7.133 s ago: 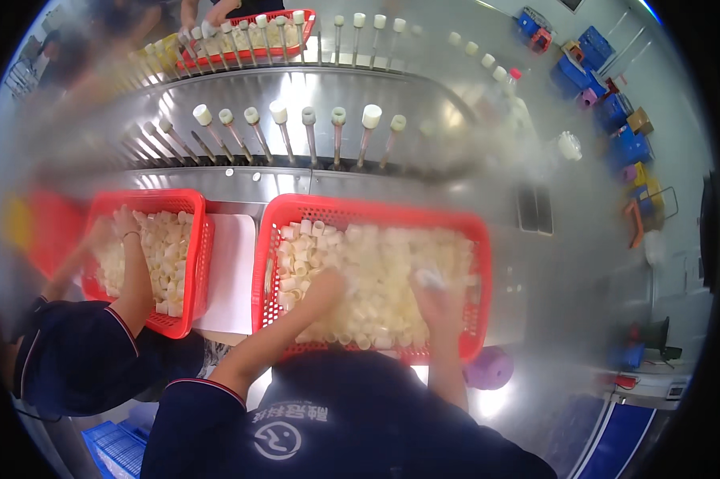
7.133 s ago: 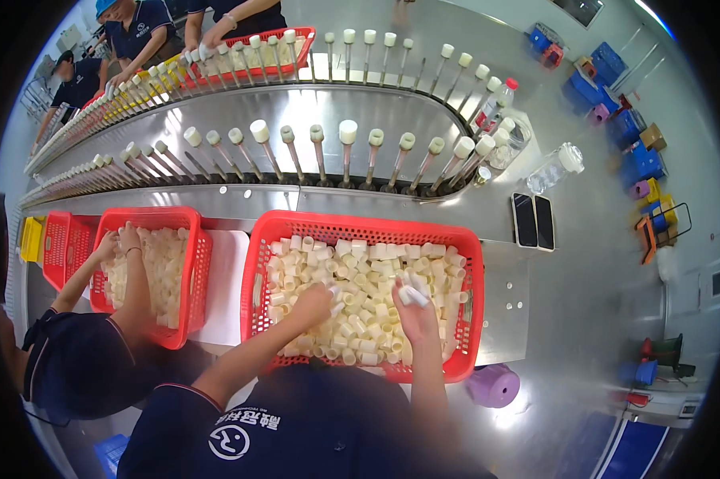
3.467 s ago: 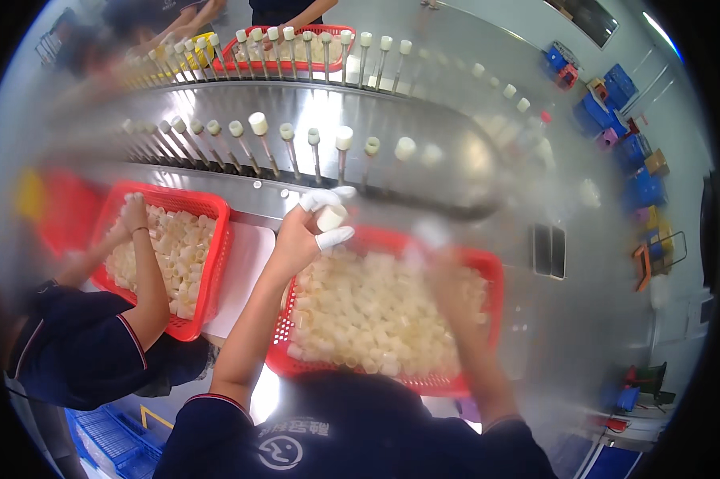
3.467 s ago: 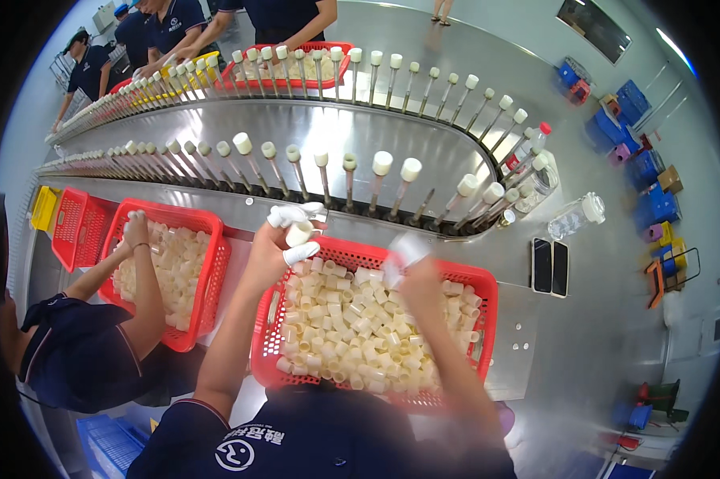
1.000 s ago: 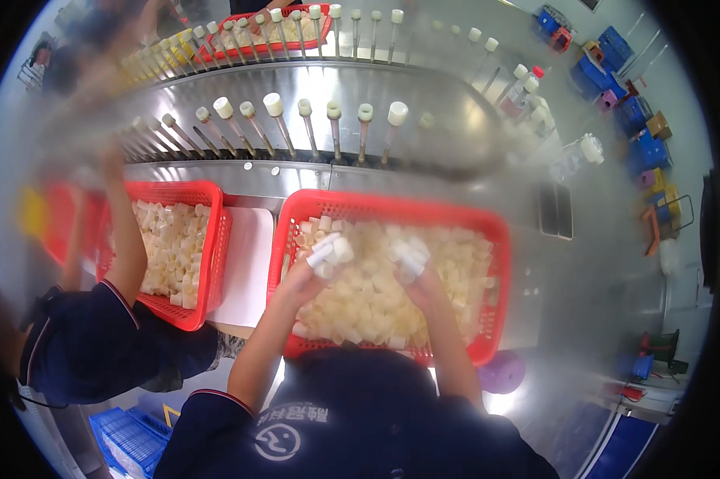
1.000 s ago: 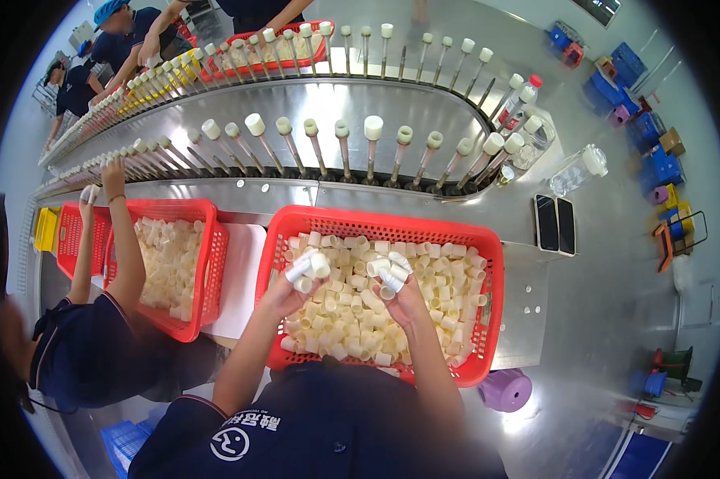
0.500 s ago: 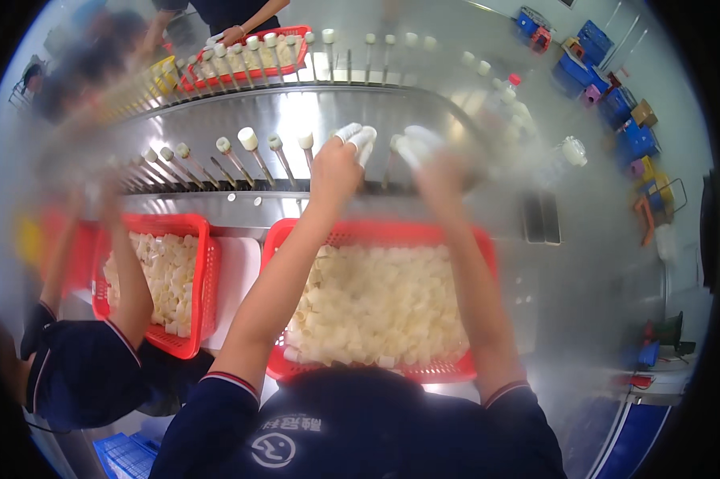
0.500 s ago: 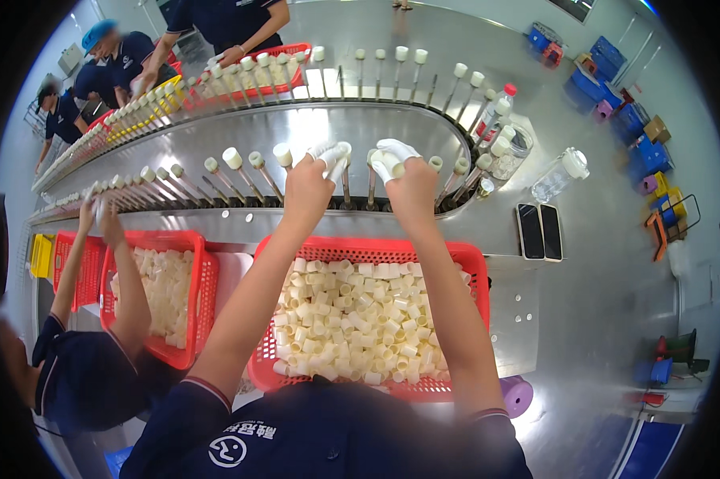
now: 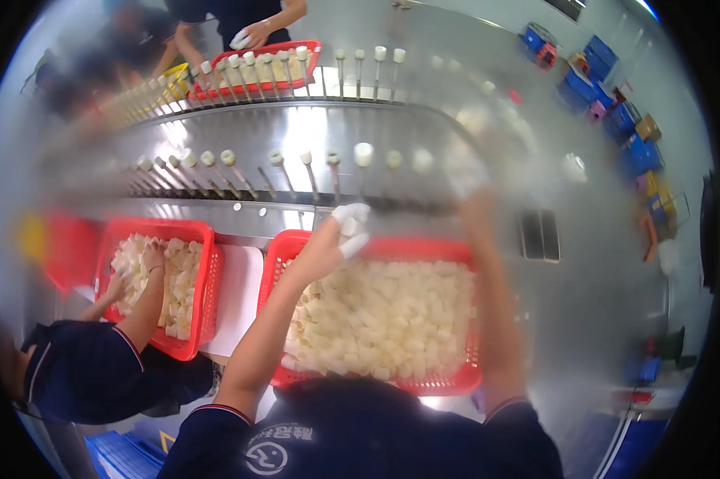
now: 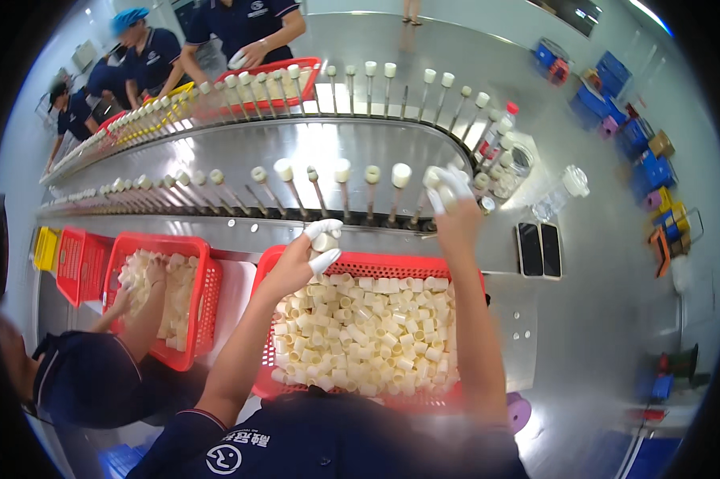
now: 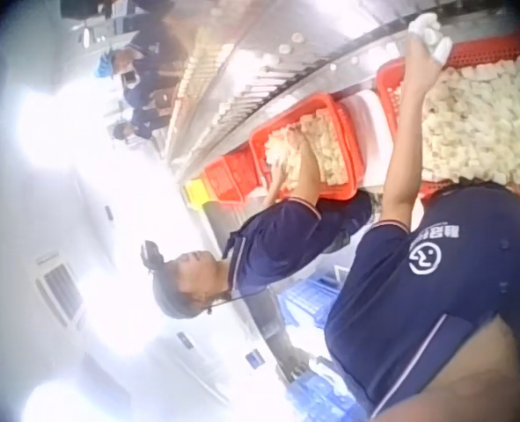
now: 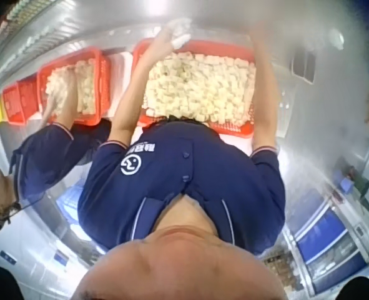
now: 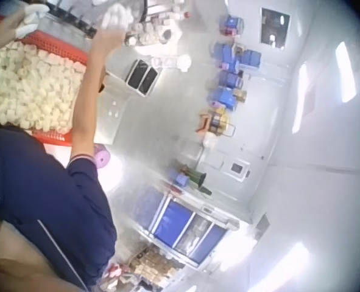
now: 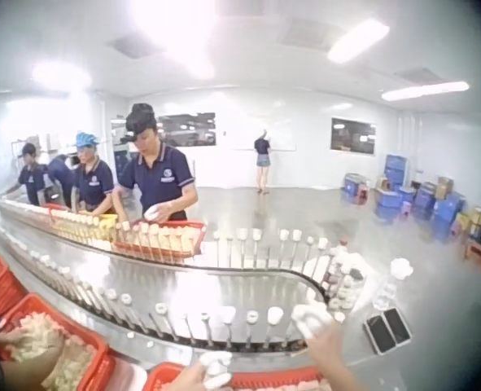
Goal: The person picks up small white cylindrical objects from a red basket and places them one at a time onto the vertical spikes of a moving conveyor belt.
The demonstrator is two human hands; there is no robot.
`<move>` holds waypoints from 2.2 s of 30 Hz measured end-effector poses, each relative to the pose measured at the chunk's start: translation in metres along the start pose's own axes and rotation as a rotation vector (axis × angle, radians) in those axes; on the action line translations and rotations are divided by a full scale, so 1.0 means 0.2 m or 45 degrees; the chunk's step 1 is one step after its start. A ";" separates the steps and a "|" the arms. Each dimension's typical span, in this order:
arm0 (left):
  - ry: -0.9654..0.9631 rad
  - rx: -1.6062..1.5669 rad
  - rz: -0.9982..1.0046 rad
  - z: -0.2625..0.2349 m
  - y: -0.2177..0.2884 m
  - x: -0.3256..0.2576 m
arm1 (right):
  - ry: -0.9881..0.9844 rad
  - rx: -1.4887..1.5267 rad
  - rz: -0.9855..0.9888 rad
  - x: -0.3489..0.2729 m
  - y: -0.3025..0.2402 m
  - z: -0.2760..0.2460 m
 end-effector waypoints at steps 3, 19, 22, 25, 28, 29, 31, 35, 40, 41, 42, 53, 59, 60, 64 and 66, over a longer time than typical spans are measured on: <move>0.015 -0.313 -0.106 -0.11 -0.03 -0.15 | -0.230 0.692 0.877 -0.30 -0.05 0.02; 0.958 1.096 -0.325 -0.52 -0.03 0.22 | -0.490 1.618 1.034 -0.45 -0.42 0.11; 0.774 1.054 -0.345 -0.47 -0.03 0.25 | -0.466 1.600 0.982 -0.44 -0.38 0.08; 0.638 1.118 -0.312 -0.38 -0.04 0.29 | -0.455 1.536 0.940 -0.44 -0.34 0.05; 0.449 1.300 -0.219 -0.31 -0.05 0.35 | -0.398 1.553 1.025 -0.40 -0.31 0.06; 0.456 1.296 -0.248 -0.29 -0.06 0.35 | -0.397 1.469 0.932 -0.38 -0.30 0.07; 0.367 1.108 -0.206 -0.25 -0.06 0.33 | -0.391 1.383 0.816 -0.29 -0.28 0.08; 0.366 0.377 -0.123 -0.12 -0.07 0.13 | -0.302 0.744 0.409 -0.05 -0.19 0.06; 0.068 -0.290 -0.576 -0.04 -0.18 -0.12 | -0.602 -0.271 -0.023 0.22 -0.18 0.02; -0.064 -0.469 -0.724 -0.05 -0.20 -0.16 | -0.603 -0.271 -0.031 0.26 -0.18 0.02; -0.039 -0.436 -0.713 -0.10 -0.21 -0.20 | -0.714 -0.344 -0.082 0.29 -0.18 0.03; 0.026 -1.296 -0.246 -0.32 0.00 -0.32 | -0.317 -0.167 0.165 0.14 0.02 -0.17; 0.092 -0.930 -0.170 -0.39 0.09 -0.30 | 0.155 1.577 1.562 -0.77 0.12 -0.05; 0.131 -0.858 -0.132 -0.39 0.09 -0.29 | 0.124 1.886 1.712 -0.92 0.09 -0.03; 0.303 -0.340 -0.151 -0.42 0.05 -0.19 | -0.166 1.829 1.871 -1.29 -0.10 -0.03; 0.498 0.063 -0.144 -0.50 0.03 -0.08 | -0.623 1.196 1.598 -1.31 -0.18 -0.06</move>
Point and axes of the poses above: each hand's wrist, its own x-axis towards the middle knuckle, its own z-axis out of the palm, y = z × x, the point moved 2 cm from there along x, towards the middle knuckle, and after that the axes turned 3 degrees about -y, right-handed, at the moved point
